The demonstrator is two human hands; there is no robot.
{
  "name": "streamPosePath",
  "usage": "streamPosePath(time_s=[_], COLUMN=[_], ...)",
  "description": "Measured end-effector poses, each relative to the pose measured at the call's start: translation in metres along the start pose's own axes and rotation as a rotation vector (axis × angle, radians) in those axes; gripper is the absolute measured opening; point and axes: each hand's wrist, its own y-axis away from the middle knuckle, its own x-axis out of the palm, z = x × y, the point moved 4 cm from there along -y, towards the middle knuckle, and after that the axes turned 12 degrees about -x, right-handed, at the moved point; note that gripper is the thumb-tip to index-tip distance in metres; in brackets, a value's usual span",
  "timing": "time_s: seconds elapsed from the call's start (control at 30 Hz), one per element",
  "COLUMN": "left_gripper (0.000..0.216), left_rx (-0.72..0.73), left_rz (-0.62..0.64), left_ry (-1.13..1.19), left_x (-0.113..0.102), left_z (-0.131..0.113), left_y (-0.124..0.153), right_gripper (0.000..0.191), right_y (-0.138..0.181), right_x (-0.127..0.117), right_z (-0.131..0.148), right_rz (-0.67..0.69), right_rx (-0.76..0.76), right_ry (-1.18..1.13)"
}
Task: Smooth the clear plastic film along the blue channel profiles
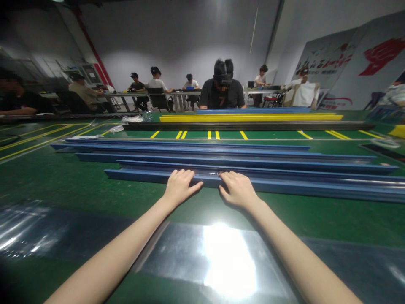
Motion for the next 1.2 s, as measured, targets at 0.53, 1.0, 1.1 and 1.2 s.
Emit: streamPosePath(time_s=[0.53,1.0,1.1,1.2], left_gripper=[0.034,0.032,0.031,0.032], left_rx=[-0.002,0.0,0.001,0.003], left_rz=[-0.011,-0.018,-0.018,-0.02], left_ry=[0.016,0.054,0.052,0.048], left_x=[0.001,0.0015,0.0013,0.0014], left_z=[0.0009,0.0007,0.0009,0.0009], left_y=[-0.0002,-0.0006,-0.0009,-0.001], right_gripper=[0.033,0.033,0.032,0.031], right_y=[0.0011,0.0016,0.0016,0.0017], right_x=[0.0005,0.001,0.0007,0.001], right_z=[-0.0001,0.0001,0.0003,0.0], right_rz=[-0.006,-0.029,-0.031,-0.035], right_rx=[0.002,-0.002,-0.007,-0.009], right_ry=[0.008,0.01,0.027,0.048])
